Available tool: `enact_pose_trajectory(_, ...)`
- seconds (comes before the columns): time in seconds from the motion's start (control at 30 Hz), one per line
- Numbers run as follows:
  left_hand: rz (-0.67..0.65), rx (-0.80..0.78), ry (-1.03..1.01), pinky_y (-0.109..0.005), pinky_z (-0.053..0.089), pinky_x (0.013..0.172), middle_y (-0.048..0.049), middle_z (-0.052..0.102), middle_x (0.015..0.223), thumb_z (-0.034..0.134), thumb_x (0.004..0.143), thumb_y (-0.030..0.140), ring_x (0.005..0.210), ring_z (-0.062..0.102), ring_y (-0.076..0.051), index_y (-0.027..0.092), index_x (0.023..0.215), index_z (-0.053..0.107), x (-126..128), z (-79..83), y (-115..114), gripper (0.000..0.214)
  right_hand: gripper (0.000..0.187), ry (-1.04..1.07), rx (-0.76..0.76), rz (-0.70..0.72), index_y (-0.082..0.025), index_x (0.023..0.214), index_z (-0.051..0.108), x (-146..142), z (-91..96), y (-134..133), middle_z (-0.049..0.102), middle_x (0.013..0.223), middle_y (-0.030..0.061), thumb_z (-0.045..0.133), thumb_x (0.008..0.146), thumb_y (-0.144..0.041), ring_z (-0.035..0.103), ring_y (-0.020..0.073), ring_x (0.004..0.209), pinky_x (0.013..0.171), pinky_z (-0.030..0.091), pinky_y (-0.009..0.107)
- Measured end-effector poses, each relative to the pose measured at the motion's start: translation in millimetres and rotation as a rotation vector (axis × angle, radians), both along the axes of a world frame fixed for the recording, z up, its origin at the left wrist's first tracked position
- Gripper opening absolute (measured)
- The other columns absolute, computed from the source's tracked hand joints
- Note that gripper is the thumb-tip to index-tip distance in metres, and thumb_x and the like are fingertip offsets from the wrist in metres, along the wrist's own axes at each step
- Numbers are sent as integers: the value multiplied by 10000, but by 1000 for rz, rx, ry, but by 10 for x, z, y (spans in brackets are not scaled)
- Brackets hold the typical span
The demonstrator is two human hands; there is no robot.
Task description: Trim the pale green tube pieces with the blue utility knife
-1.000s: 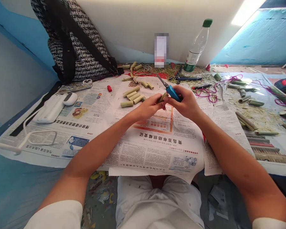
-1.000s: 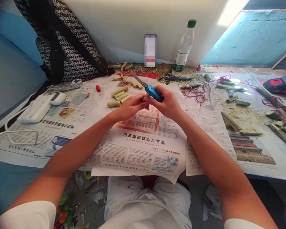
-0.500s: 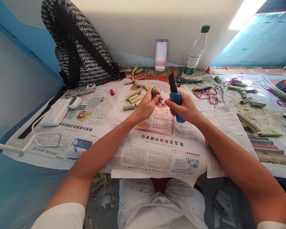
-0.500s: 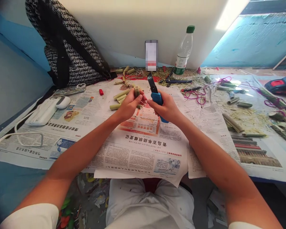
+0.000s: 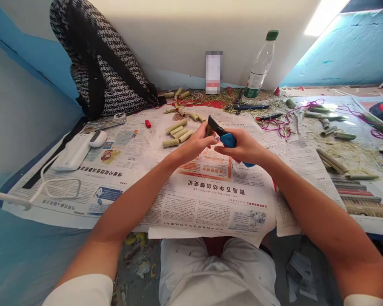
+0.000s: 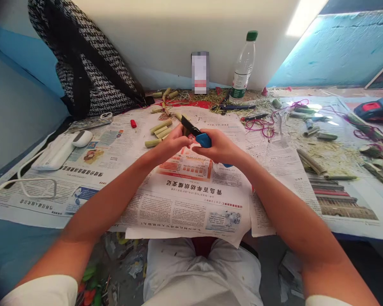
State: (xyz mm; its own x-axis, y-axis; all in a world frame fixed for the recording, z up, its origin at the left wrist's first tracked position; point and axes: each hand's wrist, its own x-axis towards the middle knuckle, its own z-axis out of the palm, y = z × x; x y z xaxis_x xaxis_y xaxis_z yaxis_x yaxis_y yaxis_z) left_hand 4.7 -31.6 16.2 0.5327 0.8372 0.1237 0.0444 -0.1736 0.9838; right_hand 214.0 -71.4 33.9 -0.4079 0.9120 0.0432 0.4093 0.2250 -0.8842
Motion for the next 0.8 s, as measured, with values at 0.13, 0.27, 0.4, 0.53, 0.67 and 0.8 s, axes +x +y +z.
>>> enact_pose_trajectory(0.13,-54,13,60,-346,547,836,-54,649,921,782,895,522,945,633,-221,228,1027,646,4,62,-81,350,280,-13,17,60,-233,882,619,2,-39,14,555,637,-42,807,849,-439,527,132,529,488,402,294)
enact_pose_trajectory(0.27,-14,76,58,-358,536,872,-63,638,927,729,847,792,948,617,-225,214,975,630,41,19,-90,601,202,-22,89,52,-237,866,599,-16,-81,30,546,642,-37,751,854,-369,528,149,584,550,404,307)
enact_pose_trajectory(0.4,75,124,24,-362,495,849,-42,580,916,699,782,884,890,555,-208,233,983,599,67,-73,-36,689,154,-21,127,-16,-237,863,588,-66,-111,21,536,649,-34,705,841,-336,512,156,612,579,392,313)
enact_pose_trajectory(0.53,89,115,3,-361,474,833,-31,543,896,717,766,882,881,523,-212,250,967,582,73,-117,-10,676,131,-25,144,-50,-236,858,574,-105,-117,5,525,668,-30,672,818,-313,504,165,650,612,383,320)
enact_pose_trajectory(0.67,102,98,4,-357,451,826,-40,539,907,712,743,906,892,512,-217,242,968,587,79,-128,-24,712,115,-40,193,-55,-232,817,536,-116,-123,13,528,699,-23,642,789,-266,481,164,682,657,373,332)
enact_pose_trajectory(0.8,99,148,61,-356,442,807,-37,544,885,620,788,938,872,522,-211,235,966,558,75,-143,-31,727,114,-68,243,-89,-233,785,504,-126,-159,23,529,705,-25,614,761,-222,455,156,684,660,341,329)
